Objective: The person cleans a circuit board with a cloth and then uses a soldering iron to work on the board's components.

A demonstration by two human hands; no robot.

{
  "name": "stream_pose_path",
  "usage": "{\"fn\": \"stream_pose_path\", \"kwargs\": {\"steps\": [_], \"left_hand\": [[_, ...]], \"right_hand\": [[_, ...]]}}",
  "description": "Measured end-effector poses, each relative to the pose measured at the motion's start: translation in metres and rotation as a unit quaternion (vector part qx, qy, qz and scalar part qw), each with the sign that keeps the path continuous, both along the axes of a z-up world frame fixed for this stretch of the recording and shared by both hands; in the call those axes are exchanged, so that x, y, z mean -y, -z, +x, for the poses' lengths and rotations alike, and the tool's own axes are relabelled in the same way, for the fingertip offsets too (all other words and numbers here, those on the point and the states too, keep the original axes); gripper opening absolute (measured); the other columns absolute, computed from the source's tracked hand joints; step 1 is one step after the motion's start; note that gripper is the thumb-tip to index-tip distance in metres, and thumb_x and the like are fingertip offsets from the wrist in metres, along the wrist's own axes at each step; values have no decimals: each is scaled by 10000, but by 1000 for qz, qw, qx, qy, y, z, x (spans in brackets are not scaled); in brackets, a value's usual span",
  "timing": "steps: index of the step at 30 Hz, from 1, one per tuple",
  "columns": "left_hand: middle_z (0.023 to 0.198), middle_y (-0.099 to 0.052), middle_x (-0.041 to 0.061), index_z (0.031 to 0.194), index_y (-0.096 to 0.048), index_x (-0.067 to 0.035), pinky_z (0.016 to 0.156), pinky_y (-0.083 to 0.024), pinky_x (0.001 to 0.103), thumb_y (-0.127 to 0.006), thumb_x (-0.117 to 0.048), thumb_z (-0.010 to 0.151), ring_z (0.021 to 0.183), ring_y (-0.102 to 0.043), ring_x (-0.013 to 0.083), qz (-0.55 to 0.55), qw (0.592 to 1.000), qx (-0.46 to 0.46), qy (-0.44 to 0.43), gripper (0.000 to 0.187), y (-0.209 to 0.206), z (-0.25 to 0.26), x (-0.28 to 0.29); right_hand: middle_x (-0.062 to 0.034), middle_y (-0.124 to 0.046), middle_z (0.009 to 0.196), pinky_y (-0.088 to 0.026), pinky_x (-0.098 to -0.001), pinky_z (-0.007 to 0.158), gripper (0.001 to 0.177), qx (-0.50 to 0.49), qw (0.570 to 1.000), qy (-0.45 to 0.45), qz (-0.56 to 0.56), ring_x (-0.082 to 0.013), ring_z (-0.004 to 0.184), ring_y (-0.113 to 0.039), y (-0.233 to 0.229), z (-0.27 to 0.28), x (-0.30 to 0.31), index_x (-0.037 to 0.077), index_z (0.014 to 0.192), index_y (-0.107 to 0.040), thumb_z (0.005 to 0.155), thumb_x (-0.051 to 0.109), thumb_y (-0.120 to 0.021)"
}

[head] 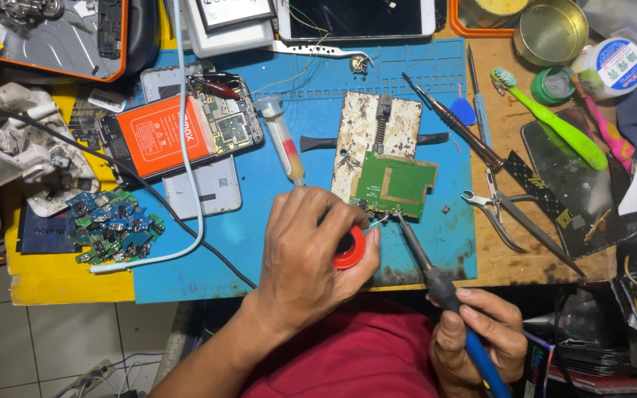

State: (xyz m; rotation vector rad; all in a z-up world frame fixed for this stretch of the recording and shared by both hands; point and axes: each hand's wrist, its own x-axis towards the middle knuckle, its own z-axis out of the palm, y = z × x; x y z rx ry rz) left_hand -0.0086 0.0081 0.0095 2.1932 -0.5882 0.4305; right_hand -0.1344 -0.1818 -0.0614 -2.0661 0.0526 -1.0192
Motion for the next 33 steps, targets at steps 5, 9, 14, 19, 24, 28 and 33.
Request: {"fn": "stream_pose_path", "kwargs": {"steps": [5, 9, 14, 19, 24, 28, 33], "left_hand": [[828, -546, 77, 914, -601, -79, 682, -356, 402, -694, -220, 920, 760, -502, 268, 38, 998, -22, -34, 168, -6, -9, -23], [908, -603, 109, 1015, -593, -57, 727, -414, 418, -672, -271, 959, 835, -532, 296, 109, 991, -48, -64, 236, 6, -15, -40], [942, -606, 107, 1010, -602, -59, 738, -444, 413, -745, -193, 941, 851, -528, 301, 128, 988, -36, -74, 209, 11, -16, -51], [1039, -607, 132, 1021, -632, -47, 797, -487, 402, -790, -157, 923, 920, -551, 304, 120, 990, -36, -70, 215, 11, -15, -51], [1066, -616, 111, 1051, -652, -79, 782, -492, 394, -805, -235, 923, 939, -562, 288, 147, 984, -25, -93, 253, 13, -15, -52], [1071, -602, 128, 1094, -650, -72, 808, -495, 402, -810, -273, 920, 962, -554, 304, 137, 986, -35, -87, 310, 13, -17, -55], [1105, -585, 144, 1155, -638, -53, 853, -491, 406, -792, -256, 939, 965, -554, 311, 100, 991, -27, -82, 334, 9, -20, -58]], "right_hand": [[-243, -608, 984, -654, -350, 671, 216, -13, 1000, -13, 4, -285, 782, -680, 0, -3, 3, 81, 1052, -480, 1001, 199, -653], [-242, -620, 991, -661, -335, 668, 216, -28, 1000, -14, 0, -285, 773, -699, -3, -4, 1, 71, 1040, -488, 996, 203, -654], [-253, -612, 986, -651, -344, 668, 220, -13, 1000, -4, 11, -290, 777, -685, 1, -5, 2, 71, 1042, -482, 996, 189, -661], [-263, -599, 965, -648, -354, 695, 199, 20, 1000, -14, 14, -294, 812, -671, 6, -2, 4, 51, 1031, -488, 991, 138, -662], [-263, -608, 986, -646, -351, 687, 213, -1, 1000, -9, 9, -292, 800, -673, 0, -3, 1, 61, 1036, -481, 998, 175, -656], [-264, -610, 984, -647, -366, 698, 211, -12, 1000, -5, 1, -301, 814, -675, -3, -2, 0, 53, 1038, -480, 1004, 176, -648], [-266, -610, 979, -645, -361, 680, 213, -7, 1000, -5, 8, -298, 798, -674, -2, -2, -1, 53, 1029, -481, 1002, 180, -650]]}}
